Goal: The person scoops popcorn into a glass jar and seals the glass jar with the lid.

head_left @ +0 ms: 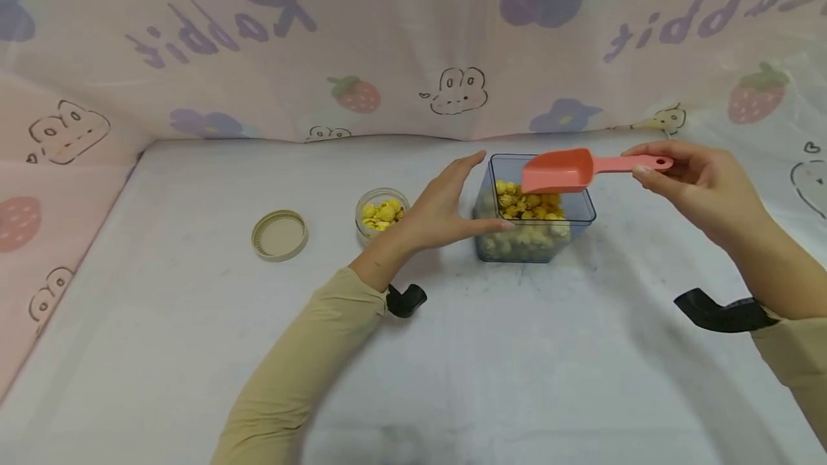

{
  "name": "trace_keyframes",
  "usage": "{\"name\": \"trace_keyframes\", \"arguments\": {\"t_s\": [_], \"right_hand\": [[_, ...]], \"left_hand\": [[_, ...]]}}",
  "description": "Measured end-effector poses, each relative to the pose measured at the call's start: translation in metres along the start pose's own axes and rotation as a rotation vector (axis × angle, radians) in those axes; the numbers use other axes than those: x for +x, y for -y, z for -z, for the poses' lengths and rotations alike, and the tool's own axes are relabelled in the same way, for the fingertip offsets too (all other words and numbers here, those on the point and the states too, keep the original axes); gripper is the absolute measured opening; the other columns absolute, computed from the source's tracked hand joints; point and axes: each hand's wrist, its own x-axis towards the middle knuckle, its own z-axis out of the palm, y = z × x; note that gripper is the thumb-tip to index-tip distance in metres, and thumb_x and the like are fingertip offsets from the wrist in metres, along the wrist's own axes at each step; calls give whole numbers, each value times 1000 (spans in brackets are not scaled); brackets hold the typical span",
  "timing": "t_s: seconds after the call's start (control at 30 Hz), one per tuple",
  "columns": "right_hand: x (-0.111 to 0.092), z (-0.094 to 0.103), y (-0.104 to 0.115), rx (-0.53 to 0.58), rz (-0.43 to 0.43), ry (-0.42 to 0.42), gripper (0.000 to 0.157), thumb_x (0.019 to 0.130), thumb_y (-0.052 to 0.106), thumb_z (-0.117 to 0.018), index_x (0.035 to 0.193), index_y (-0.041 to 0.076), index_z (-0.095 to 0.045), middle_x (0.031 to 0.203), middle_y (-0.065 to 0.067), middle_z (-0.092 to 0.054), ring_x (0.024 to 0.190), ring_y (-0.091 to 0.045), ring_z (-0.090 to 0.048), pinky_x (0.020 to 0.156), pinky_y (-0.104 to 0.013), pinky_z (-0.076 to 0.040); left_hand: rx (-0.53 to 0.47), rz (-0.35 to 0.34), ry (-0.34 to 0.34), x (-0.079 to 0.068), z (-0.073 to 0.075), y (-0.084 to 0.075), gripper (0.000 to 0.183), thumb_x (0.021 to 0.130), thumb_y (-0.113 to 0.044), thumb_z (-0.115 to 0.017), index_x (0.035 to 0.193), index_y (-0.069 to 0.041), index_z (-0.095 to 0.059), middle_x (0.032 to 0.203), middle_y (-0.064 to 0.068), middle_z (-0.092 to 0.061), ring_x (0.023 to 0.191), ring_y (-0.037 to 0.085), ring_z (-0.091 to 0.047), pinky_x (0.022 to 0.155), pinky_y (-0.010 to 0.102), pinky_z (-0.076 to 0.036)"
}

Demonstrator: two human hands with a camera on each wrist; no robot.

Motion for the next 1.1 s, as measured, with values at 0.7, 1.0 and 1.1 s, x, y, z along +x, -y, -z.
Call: {"name": "trace_keyframes", "arguments": {"t_s": [0.7, 1.0, 1.1], "right_hand": [[6, -4, 35, -444, 320, 21, 22, 87, 9, -67, 110, 10, -68, 78, 10, -52, 70, -2, -41, 51, -23, -28], [11, -16, 45, -539, 485, 41, 22, 80, -3, -70, 100, 6, -70, 76, 0, -57, 65, -6, -40, 53, -21, -32], [13, -25, 45, -545, 526, 77, 22, 80, -5, -69, 101, 3, -70, 80, -3, -60, 67, -11, -43, 56, -22, -35]], "left_hand": [[-14, 8, 2, 9, -11, -5, 107, 73, -47, -80, 154, -14, -18, 156, 1, -26, 143, 17, -28, 114, 40, -31], [-24, -6, -9, 12, -13, -3, 106, 73, -44, -81, 153, -13, -20, 155, 3, -29, 140, 19, -33, 113, 40, -34], [-24, -8, -15, 13, -13, -3, 105, 73, -44, -81, 153, -13, -20, 154, 4, -31, 139, 20, -34, 112, 40, -34]]}}
